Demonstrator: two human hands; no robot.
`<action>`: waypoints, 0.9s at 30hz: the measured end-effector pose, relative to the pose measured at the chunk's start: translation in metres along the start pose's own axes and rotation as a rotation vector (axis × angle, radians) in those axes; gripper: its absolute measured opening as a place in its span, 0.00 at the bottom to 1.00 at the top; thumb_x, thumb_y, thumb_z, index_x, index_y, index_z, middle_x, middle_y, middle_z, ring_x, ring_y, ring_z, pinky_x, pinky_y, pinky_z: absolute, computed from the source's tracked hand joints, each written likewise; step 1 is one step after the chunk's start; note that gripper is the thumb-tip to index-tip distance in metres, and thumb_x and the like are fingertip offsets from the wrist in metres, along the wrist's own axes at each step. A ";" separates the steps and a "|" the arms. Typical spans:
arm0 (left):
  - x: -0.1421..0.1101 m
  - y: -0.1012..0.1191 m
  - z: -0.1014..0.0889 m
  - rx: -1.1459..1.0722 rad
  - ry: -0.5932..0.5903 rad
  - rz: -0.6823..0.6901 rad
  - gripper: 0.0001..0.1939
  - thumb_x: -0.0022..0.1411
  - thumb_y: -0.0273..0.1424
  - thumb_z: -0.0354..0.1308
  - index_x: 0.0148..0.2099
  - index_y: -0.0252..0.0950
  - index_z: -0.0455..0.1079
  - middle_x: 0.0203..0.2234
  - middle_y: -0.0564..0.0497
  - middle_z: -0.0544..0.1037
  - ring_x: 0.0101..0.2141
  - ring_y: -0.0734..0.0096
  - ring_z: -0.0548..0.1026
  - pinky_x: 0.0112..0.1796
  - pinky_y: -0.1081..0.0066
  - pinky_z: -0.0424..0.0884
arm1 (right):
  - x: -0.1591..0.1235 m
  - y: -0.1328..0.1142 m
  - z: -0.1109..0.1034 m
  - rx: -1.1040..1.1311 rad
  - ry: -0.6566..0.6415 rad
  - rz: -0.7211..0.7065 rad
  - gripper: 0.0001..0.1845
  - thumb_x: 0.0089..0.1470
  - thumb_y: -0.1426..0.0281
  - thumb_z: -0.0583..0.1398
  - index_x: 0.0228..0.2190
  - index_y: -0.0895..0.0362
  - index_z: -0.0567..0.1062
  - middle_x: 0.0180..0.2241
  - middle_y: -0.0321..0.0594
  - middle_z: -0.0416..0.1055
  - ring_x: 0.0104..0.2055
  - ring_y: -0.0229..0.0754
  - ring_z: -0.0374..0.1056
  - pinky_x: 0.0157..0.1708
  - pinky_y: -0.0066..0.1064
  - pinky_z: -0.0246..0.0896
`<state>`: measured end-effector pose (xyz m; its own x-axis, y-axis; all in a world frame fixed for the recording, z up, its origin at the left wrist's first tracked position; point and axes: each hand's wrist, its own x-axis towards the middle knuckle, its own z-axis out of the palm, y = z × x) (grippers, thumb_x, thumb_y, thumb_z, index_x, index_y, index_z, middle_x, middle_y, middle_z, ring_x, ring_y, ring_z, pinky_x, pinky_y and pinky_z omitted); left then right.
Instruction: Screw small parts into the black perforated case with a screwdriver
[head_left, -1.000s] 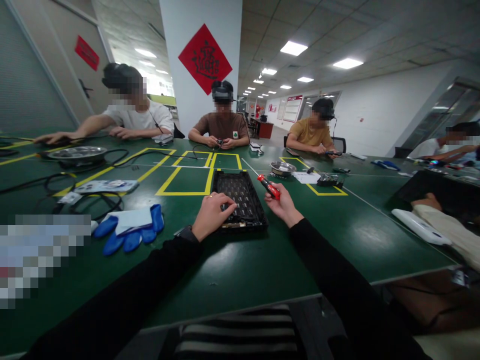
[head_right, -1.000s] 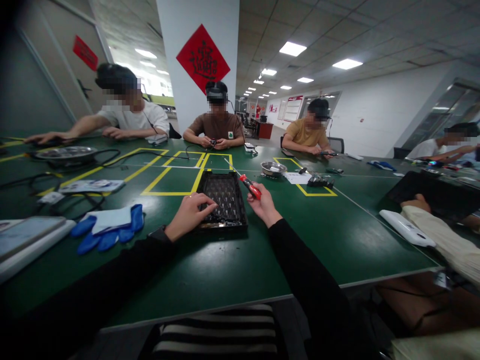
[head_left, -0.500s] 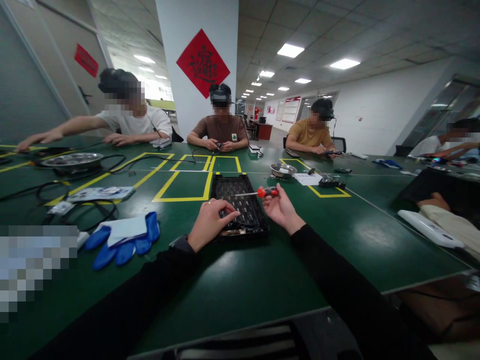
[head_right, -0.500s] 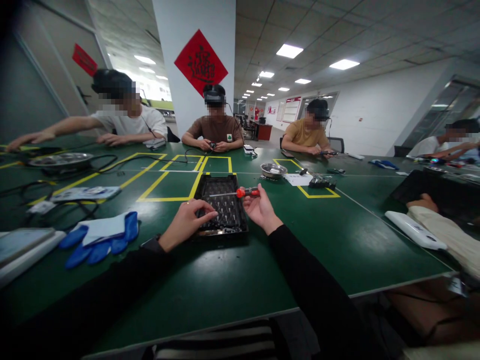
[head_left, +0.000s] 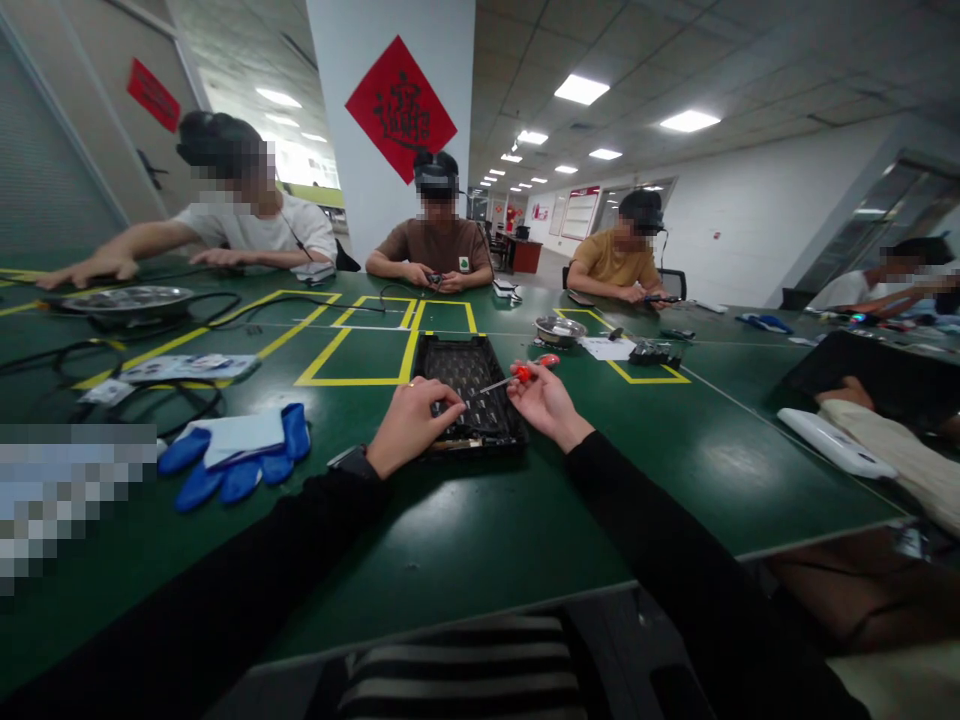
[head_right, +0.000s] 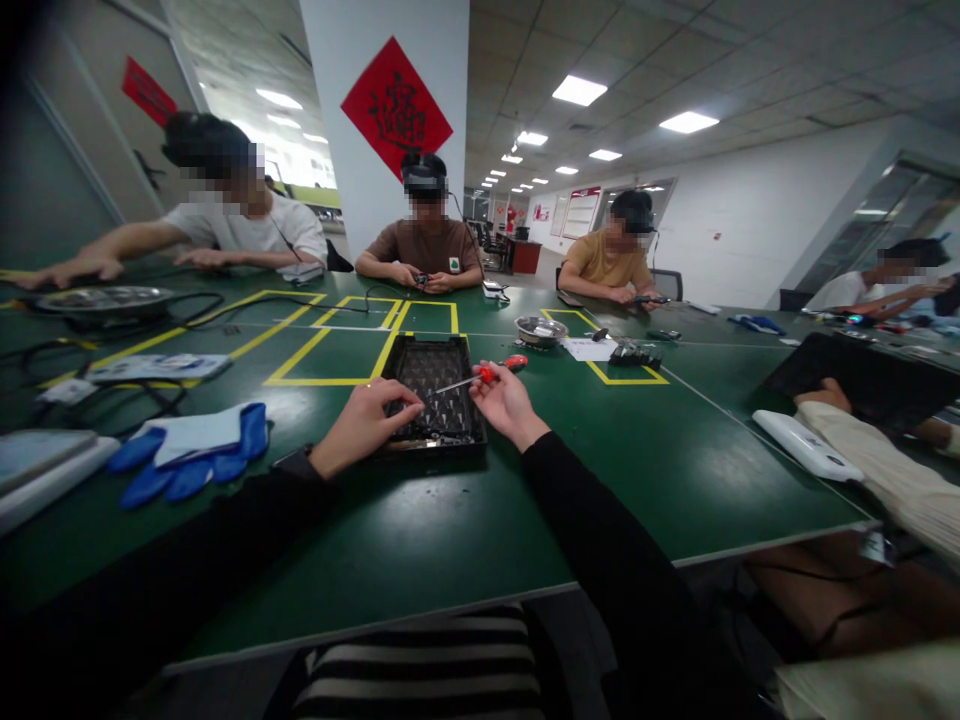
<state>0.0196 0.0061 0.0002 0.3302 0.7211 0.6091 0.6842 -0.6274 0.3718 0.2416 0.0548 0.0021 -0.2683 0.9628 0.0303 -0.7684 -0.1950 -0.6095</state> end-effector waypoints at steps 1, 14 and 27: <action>0.000 0.000 0.000 0.004 0.001 0.000 0.10 0.58 0.37 0.54 0.32 0.38 0.73 0.30 0.51 0.76 0.33 0.68 0.69 0.39 0.67 0.62 | 0.000 0.000 0.000 -0.013 0.014 -0.002 0.07 0.57 0.71 0.52 0.32 0.59 0.69 0.25 0.37 0.72 0.23 0.33 0.66 0.24 0.24 0.66; 0.000 0.003 -0.001 0.052 -0.017 -0.024 0.09 0.58 0.35 0.54 0.33 0.38 0.73 0.29 0.51 0.76 0.33 0.68 0.68 0.39 0.66 0.60 | -0.005 0.010 0.003 -0.391 -0.006 -0.180 0.13 0.57 0.60 0.49 0.35 0.56 0.64 0.19 0.34 0.68 0.16 0.33 0.61 0.16 0.23 0.56; 0.008 0.024 -0.006 0.185 -0.017 0.083 0.10 0.59 0.39 0.55 0.35 0.41 0.75 0.30 0.50 0.76 0.36 0.65 0.67 0.39 0.65 0.56 | -0.020 0.025 0.033 -0.513 -0.115 -0.371 0.15 0.53 0.58 0.56 0.40 0.54 0.66 0.19 0.30 0.68 0.13 0.29 0.58 0.12 0.19 0.50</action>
<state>0.0342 -0.0051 0.0181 0.4004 0.6753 0.6194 0.7617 -0.6210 0.1847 0.2087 0.0246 0.0121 -0.1208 0.9174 0.3791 -0.4542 0.2885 -0.8429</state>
